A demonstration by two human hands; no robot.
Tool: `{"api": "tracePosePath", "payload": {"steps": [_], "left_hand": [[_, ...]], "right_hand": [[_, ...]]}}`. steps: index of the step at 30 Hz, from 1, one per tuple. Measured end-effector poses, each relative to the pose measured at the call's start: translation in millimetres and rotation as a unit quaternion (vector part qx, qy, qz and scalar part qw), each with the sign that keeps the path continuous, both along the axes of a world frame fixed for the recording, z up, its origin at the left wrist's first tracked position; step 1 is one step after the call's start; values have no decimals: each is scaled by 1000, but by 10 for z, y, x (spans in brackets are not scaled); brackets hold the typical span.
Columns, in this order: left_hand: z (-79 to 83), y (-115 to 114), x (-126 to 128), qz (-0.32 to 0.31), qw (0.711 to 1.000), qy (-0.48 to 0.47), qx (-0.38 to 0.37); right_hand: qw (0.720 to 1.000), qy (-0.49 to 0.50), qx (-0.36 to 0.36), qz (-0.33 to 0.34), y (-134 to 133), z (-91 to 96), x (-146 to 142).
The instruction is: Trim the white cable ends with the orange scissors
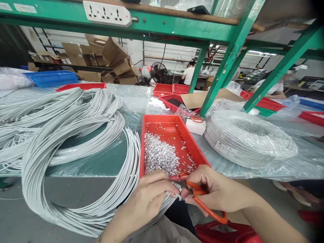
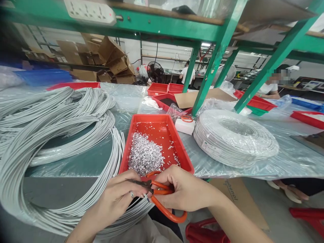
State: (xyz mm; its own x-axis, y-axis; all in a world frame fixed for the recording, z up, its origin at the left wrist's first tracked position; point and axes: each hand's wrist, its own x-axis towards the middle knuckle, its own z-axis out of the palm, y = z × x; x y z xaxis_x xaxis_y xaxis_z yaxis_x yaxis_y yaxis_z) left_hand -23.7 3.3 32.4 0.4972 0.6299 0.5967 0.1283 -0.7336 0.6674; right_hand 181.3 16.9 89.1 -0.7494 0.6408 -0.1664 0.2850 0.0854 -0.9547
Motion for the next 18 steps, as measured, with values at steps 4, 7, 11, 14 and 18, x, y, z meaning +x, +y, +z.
{"api": "tracePosePath", "payload": {"steps": [4, 7, 11, 14, 18], "left_hand": [[13, -3, 9, -13, 1000, 7, 4], [10, -1, 17, -13, 1000, 24, -9], [16, 0, 27, -5, 998, 37, -43], [15, 13, 43, -2, 998, 30, -54], [-38, 46, 58, 6, 997, 0, -75]], "right_hand": [[999, -14, 22, 20, 5, 25, 3], [998, -23, 60, 19, -10, 36, -9], [978, -96, 184, 19, -94, 104, -42], [947, -164, 278, 0, -175, 142, -68], [923, -181, 339, -36, -215, 91, -94]]}}
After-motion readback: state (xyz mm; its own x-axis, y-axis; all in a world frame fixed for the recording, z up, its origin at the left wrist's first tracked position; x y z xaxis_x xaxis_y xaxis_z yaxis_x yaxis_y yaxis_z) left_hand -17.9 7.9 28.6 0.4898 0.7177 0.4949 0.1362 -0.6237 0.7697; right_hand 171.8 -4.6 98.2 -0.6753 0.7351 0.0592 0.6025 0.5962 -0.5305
